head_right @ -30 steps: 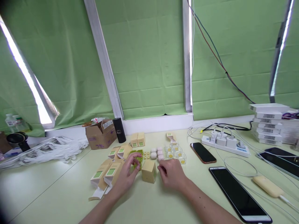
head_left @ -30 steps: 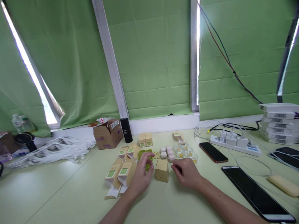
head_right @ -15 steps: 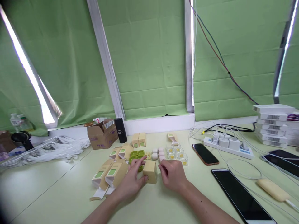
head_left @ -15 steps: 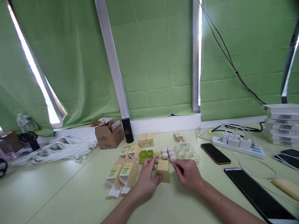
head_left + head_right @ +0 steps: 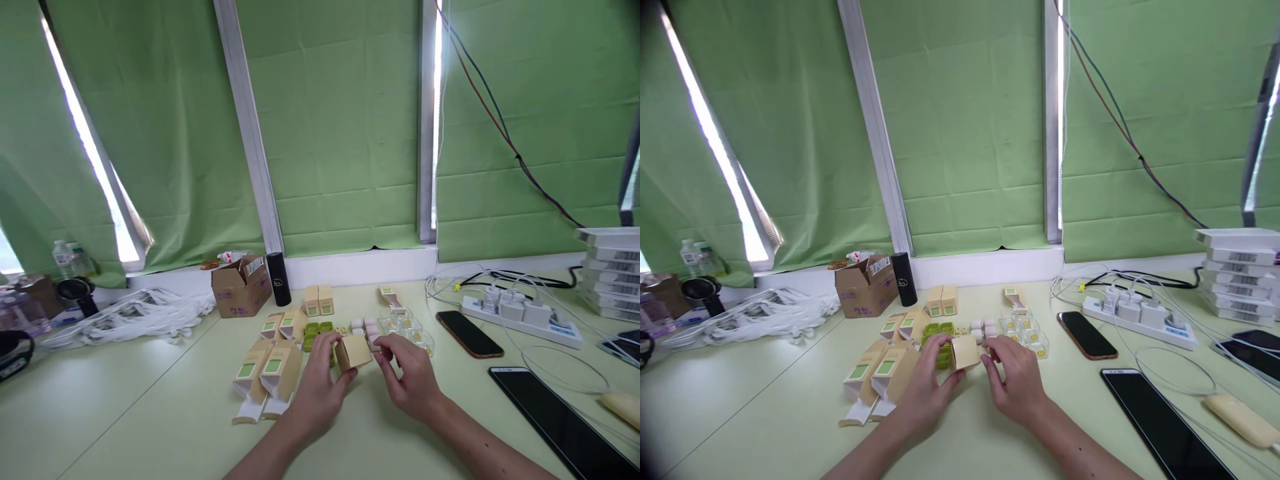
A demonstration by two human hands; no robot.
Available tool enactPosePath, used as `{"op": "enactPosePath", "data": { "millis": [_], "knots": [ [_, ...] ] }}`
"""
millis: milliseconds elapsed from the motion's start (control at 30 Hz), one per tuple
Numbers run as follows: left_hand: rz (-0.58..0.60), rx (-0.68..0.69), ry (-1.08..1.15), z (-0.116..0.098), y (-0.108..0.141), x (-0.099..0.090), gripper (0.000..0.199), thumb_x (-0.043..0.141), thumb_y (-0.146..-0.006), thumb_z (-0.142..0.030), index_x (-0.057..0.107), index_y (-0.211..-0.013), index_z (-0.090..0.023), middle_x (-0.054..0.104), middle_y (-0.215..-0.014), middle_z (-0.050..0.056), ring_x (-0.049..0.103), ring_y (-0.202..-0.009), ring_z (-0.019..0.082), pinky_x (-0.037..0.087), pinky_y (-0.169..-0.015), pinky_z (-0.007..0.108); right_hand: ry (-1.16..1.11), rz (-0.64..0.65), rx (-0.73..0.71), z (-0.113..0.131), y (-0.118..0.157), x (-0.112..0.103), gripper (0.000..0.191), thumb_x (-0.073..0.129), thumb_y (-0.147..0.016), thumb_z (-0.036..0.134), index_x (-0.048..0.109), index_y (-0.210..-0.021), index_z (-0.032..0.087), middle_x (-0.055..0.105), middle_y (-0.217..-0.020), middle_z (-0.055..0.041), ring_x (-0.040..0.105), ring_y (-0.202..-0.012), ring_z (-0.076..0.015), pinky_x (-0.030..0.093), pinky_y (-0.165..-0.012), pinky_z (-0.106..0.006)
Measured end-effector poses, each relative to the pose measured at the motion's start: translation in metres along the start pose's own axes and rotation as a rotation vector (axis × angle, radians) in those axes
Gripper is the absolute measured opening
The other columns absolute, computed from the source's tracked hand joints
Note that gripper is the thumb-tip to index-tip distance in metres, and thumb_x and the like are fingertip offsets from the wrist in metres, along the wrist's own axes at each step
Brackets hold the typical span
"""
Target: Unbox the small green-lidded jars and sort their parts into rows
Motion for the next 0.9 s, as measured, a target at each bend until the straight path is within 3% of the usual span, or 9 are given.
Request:
{"op": "enactPosePath", "data": {
  "millis": [167, 300, 533, 667, 900],
  "knots": [
    [-0.148, 0.189, -0.170, 0.001, 0.002, -0.003, 0.054, 0.073, -0.089, -0.025, 0.048, -0.136, -0.023, 0.059, -0.130, 0.015, 0.059, -0.121, 0.031, 0.054, -0.098, 0.049, -0.062, 0.007, -0.004, 0.010, -0.001, 0.000, 0.026, 0.051, -0.098, 0.021, 0.056, -0.123, 0.021, 0.067, -0.098, -0.0094, 0.066, -0.084, -0.0224, 0.054, -0.063, -0.033],
    [-0.236, 0.371, -0.329, -0.006, 0.003, -0.005, 0.051, 0.072, -0.088, -0.020, 0.051, -0.135, -0.021, 0.062, -0.121, 0.014, 0.061, -0.112, 0.030, 0.054, -0.092, 0.047, -0.111, 0.010, -0.006, 0.019, -0.002, 0.000, 0.037, 0.051, -0.098, 0.020, 0.049, -0.135, 0.022, 0.067, -0.116, -0.0142, 0.067, -0.101, -0.0257, 0.060, -0.071, -0.036],
    [-0.350, 0.665, -0.512, -0.027, 0.004, -0.008, 0.034, 0.070, -0.088, -0.011, 0.060, -0.121, -0.015, 0.067, -0.103, 0.011, 0.064, -0.099, 0.024, 0.051, -0.086, 0.041, -0.099, 0.041, -0.014, 0.022, 0.002, 0.001, 0.044, 0.050, -0.097, 0.017, 0.043, -0.140, 0.021, 0.065, -0.127, -0.0150, 0.068, -0.106, -0.0260, 0.063, -0.079, -0.039],
    [-0.354, 0.734, -0.583, -0.028, 0.007, -0.008, 0.030, 0.070, -0.090, -0.011, 0.063, -0.119, -0.014, 0.068, -0.103, 0.011, 0.064, -0.101, 0.025, 0.048, -0.088, 0.041, -0.072, 0.035, -0.034, 0.024, 0.003, 0.000, 0.046, 0.050, -0.097, 0.016, 0.041, -0.142, 0.021, 0.066, -0.127, -0.0151, 0.069, -0.103, -0.0258, 0.063, -0.082, -0.041],
    [-0.342, 0.726, -0.665, -0.026, 0.011, -0.004, 0.030, 0.068, -0.091, -0.009, 0.064, -0.119, -0.016, 0.071, -0.103, 0.010, 0.064, -0.103, 0.025, 0.045, -0.092, 0.042, -0.040, 0.068, -0.049, 0.025, 0.006, 0.001, 0.047, 0.049, -0.096, 0.015, 0.040, -0.142, 0.020, 0.063, -0.131, -0.0160, 0.067, -0.111, -0.0277, 0.061, -0.088, -0.042]
  ]
}}
Point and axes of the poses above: each hand's wrist, its own y-axis away from the middle knuckle, its own x-axis out of the palm, z = x × y, the point moved 2 cm from there along -y, towards the middle knuckle
